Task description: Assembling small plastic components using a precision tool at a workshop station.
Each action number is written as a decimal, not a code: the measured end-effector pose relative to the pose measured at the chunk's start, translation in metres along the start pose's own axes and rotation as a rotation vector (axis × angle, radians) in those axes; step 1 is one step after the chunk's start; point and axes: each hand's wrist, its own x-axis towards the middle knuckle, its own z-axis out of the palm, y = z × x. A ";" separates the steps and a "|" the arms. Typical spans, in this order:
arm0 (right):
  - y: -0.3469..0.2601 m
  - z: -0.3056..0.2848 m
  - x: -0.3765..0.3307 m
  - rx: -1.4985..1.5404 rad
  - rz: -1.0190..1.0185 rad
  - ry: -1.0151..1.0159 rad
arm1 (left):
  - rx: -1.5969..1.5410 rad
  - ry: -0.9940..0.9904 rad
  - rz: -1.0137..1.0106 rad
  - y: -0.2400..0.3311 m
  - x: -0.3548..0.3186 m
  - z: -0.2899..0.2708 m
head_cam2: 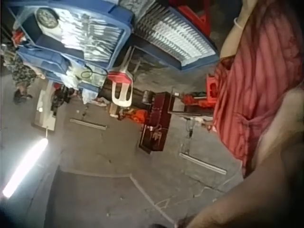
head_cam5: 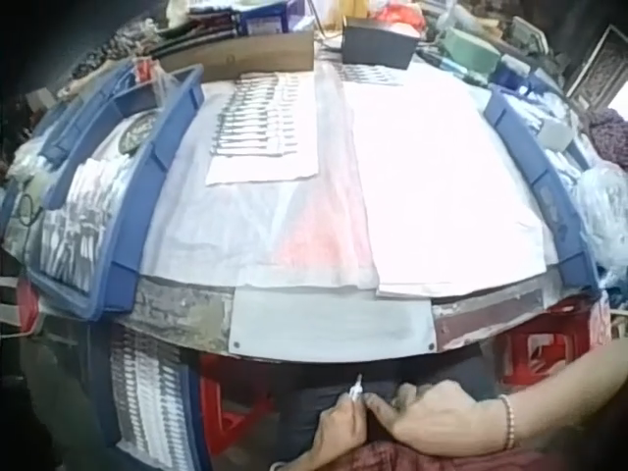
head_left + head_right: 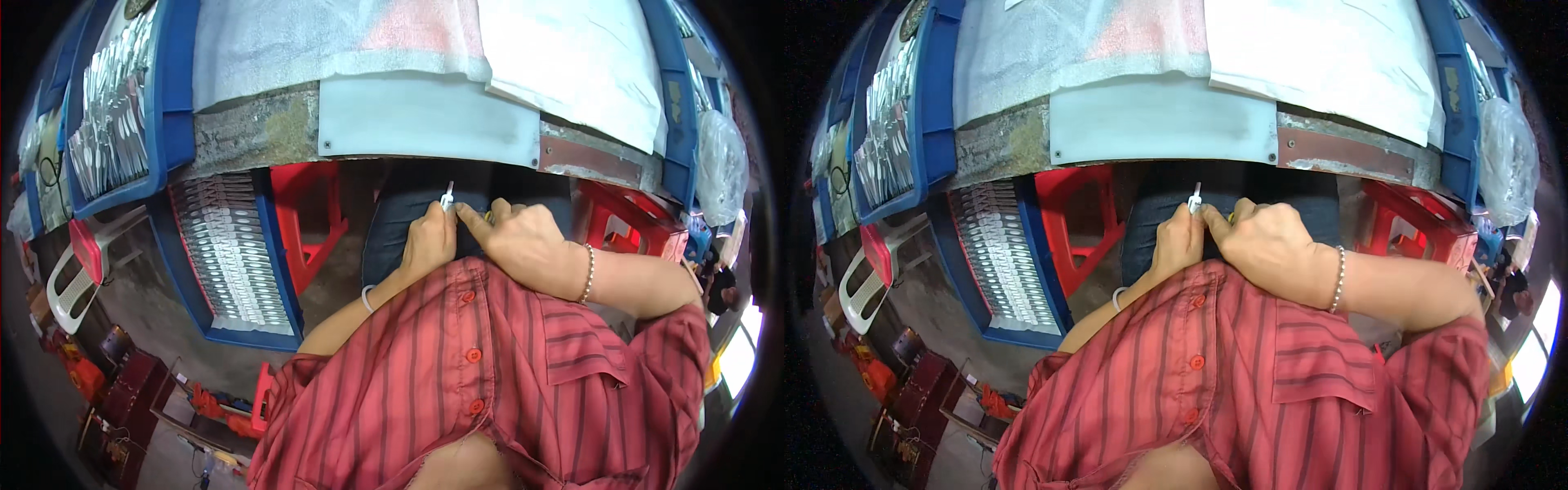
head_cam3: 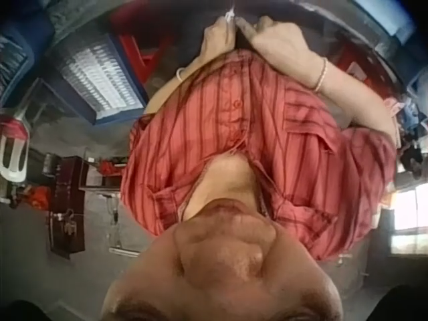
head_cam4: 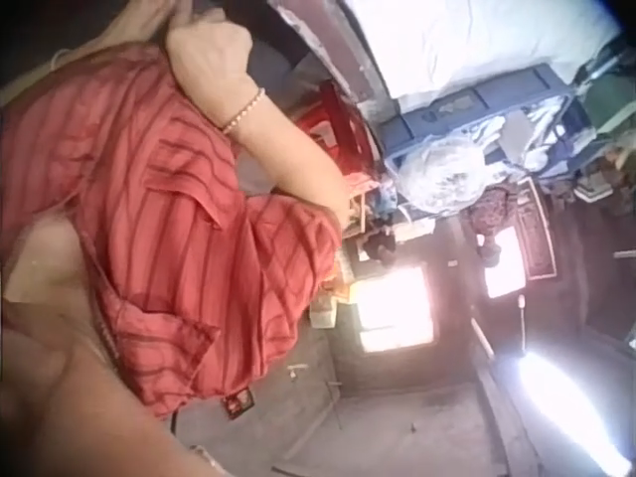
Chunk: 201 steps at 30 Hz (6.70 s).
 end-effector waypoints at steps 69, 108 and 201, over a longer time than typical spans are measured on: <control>0.013 0.027 0.013 0.672 0.208 0.072 | -0.214 0.064 -0.011 -0.005 0.000 -0.006; 0.007 0.008 0.007 1.210 0.668 -0.046 | -0.013 0.024 -0.038 0.003 -0.008 -0.003; 0.009 0.007 -0.022 1.139 0.371 -0.043 | -0.847 -0.177 -0.474 0.027 -0.017 -0.044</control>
